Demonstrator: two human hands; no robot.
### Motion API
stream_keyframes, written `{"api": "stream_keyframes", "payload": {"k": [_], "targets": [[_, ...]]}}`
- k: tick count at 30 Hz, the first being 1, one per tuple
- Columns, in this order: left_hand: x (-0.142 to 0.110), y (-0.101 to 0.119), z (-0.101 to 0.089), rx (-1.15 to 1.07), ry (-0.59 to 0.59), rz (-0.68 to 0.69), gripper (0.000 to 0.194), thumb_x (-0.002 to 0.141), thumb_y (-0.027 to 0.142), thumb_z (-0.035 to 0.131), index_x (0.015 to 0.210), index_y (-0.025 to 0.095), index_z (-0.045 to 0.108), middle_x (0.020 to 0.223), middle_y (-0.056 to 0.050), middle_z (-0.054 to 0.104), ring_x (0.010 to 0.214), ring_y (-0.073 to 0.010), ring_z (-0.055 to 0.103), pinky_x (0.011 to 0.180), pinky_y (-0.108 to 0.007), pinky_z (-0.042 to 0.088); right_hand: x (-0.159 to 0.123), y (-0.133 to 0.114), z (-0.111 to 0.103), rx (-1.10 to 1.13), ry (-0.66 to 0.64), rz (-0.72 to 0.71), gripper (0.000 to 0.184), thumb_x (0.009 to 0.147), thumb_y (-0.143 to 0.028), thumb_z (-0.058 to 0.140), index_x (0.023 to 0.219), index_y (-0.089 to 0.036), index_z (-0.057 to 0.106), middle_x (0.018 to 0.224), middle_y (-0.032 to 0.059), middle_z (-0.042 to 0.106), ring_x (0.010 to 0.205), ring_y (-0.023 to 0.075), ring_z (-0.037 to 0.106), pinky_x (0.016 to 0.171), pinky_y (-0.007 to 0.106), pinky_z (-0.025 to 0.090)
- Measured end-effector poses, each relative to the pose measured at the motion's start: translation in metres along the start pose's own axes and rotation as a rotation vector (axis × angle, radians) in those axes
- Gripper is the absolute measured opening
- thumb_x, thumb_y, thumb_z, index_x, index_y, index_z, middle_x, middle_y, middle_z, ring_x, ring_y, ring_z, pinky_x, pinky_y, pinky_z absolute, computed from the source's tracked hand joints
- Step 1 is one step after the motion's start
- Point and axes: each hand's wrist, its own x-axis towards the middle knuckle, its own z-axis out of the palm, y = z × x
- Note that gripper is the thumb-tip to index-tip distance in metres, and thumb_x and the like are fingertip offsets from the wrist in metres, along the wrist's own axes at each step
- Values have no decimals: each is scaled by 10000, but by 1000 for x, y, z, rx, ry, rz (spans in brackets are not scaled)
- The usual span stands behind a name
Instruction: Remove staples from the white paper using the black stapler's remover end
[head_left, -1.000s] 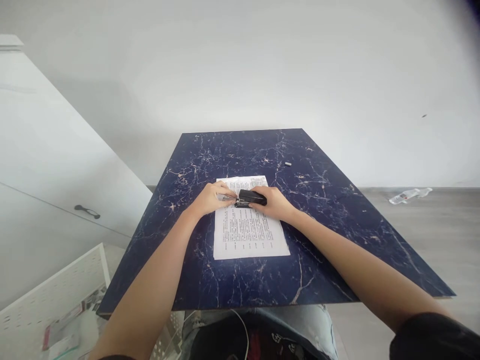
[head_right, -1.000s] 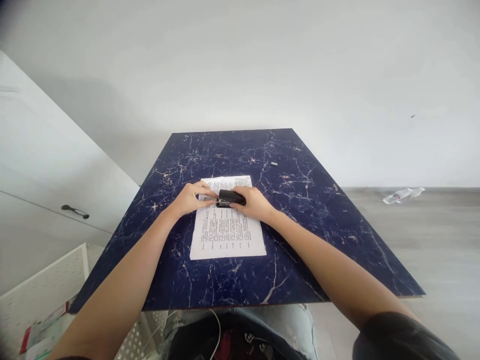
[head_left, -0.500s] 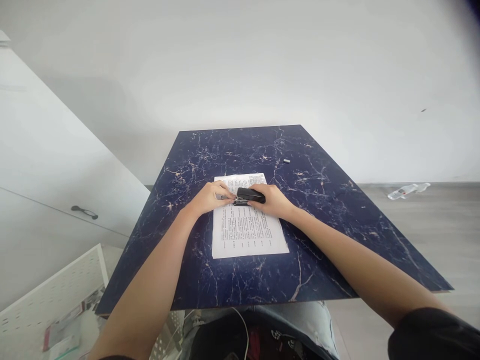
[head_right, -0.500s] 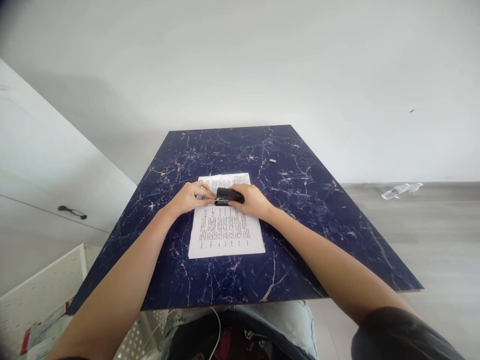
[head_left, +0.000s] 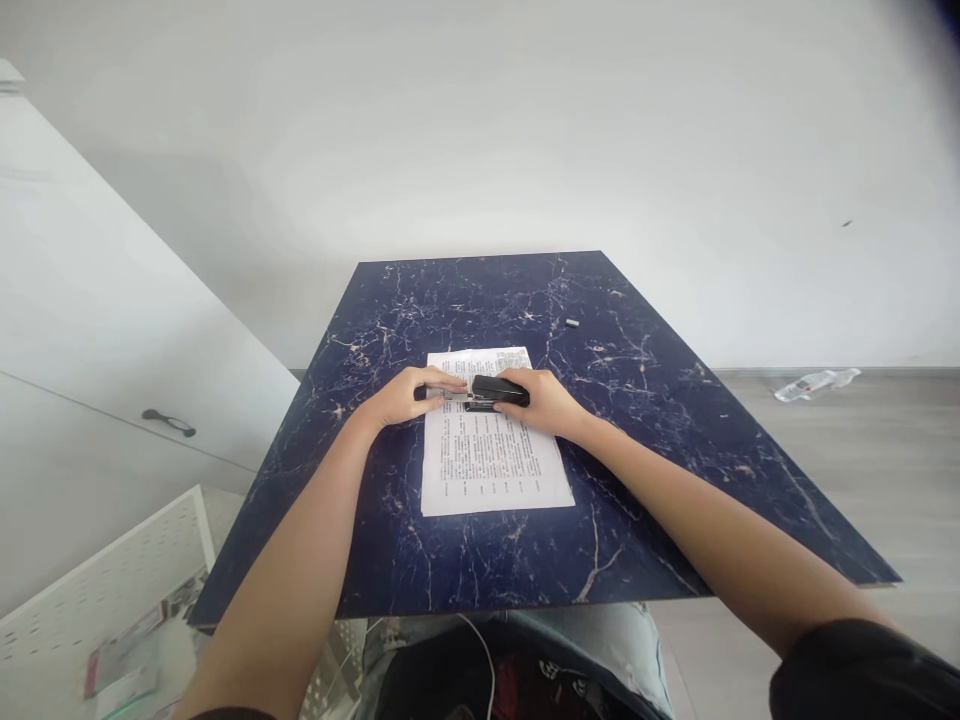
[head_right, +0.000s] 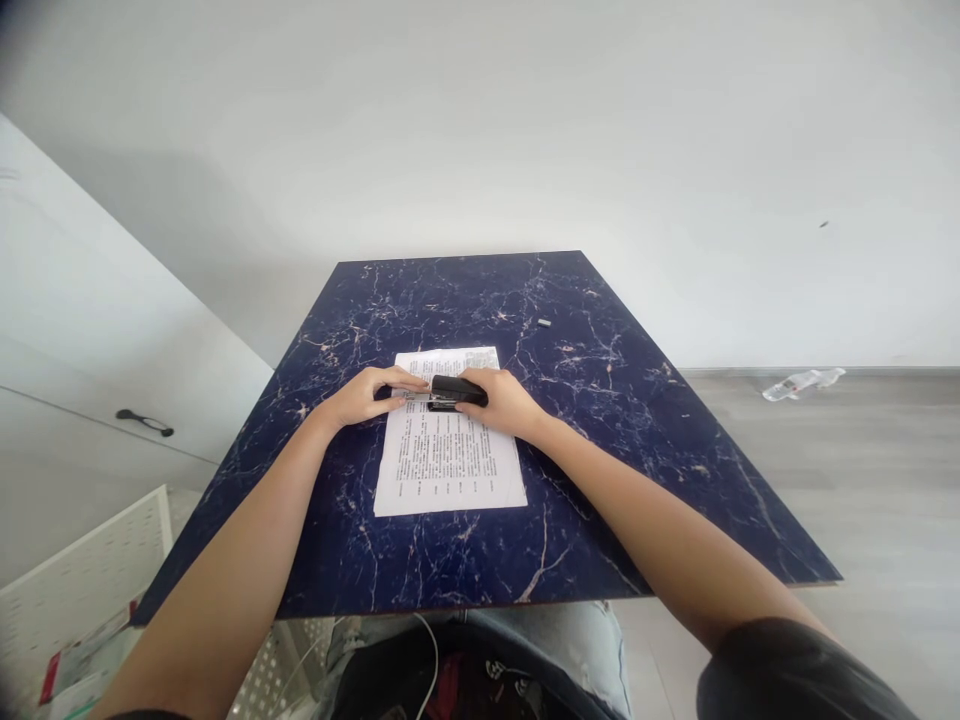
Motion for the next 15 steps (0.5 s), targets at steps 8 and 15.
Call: {"api": "stream_keyframes", "payload": {"k": [8,15], "targets": [[-2,-3,-7,-107,-42,-51,369,884,207,695,1218,350,764,1244,-74,760,1182,-270,721,1018,-487,593,0,3,1,-5,4,-4,205,865,-285,717,1064,-251,682,955,24,735,841,207,667,739,358,504],[11,-12,21,-139,98,-124,336,850,139,719,1129,311,792,1104,-80,794,1038,-261,763,972,-471,598,2,5,2,-10,9,-10,215,852,-286,731,1060,-254,684,953,16,742,842,210,677,750,359,499]]}}
